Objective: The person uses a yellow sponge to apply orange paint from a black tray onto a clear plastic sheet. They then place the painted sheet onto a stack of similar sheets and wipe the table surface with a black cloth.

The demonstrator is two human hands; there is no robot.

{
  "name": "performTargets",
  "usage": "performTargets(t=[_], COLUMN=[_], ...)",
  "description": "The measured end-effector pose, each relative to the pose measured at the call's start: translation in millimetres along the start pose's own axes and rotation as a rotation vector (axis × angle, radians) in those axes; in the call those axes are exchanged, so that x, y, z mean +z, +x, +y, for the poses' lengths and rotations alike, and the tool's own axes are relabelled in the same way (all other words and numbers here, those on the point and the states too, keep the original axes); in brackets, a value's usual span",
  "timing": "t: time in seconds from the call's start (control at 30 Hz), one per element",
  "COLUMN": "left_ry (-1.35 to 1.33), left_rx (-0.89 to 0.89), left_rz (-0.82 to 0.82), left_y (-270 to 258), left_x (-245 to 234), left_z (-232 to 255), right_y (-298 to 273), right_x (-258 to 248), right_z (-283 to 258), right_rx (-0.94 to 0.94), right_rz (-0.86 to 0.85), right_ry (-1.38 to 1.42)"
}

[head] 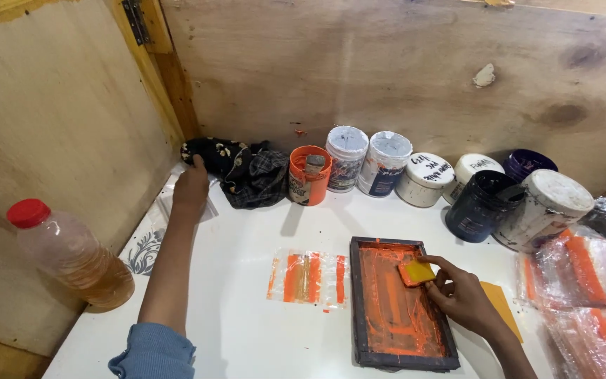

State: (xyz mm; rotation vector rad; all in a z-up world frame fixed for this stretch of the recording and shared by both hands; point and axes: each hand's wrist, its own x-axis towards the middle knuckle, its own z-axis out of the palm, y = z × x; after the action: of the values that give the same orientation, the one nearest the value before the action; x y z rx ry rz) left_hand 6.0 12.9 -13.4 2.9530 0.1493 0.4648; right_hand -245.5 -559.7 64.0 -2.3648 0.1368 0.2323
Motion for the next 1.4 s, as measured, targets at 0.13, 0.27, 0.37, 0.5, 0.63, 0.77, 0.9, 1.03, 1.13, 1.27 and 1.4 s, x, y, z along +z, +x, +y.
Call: performTargets(t=[0.13,0.27,0.37,0.5,0.63,0.77,0.9,1.03,1.13,1.27,1.4], left_ry=[-0.294,-0.060,0.164,0.084,-0.267,-0.325,-0.638,-0.762,-0.935,-0.967,-0.824], left_rx=[-0.109,-0.309,-0.326,-0.322,-0.428,-0.370,-0.272,-0.256,-0.184,-0.229,-0.099], left_rz=[-0.009,-0.409,-0.572,-0.635,-0.545,-0.499,-0.306,-0.114,0.107,0.245,0.421], left_y=[-24,-25,-33,-42,-54,-69,-68,-71,-75,-75,-65], left_x=[-50,-52,-67,-82,-81,-103,-104,-125,-141,-149,-129], left_z=[3,-18,-23,-31,-37,-27,-38,-21,-9,-3,-17], right_y=[3,6,4,1,3,3,1,1,2,2,3], right_x=[0,1,2,1,0,1,1,1,1,2,1], right_z=[7,10,5,-1,5,7,0,0,3,5,2], right_rx=[-0.007,-0.039,-0.014,-0.002,-0.003,-0.037,0.003,0.010,-0.011,-0.014,0.024], right_rz=[0.000,0.008,0.005,0.004,0.002,0.002,-0.005,-0.012,0.000,-0.003,-0.019], right_ry=[-0.012,-0.019,-0.028,0.002,0.017,-0.015,-0.028,-0.015,-0.028,-0.015,-0.057])
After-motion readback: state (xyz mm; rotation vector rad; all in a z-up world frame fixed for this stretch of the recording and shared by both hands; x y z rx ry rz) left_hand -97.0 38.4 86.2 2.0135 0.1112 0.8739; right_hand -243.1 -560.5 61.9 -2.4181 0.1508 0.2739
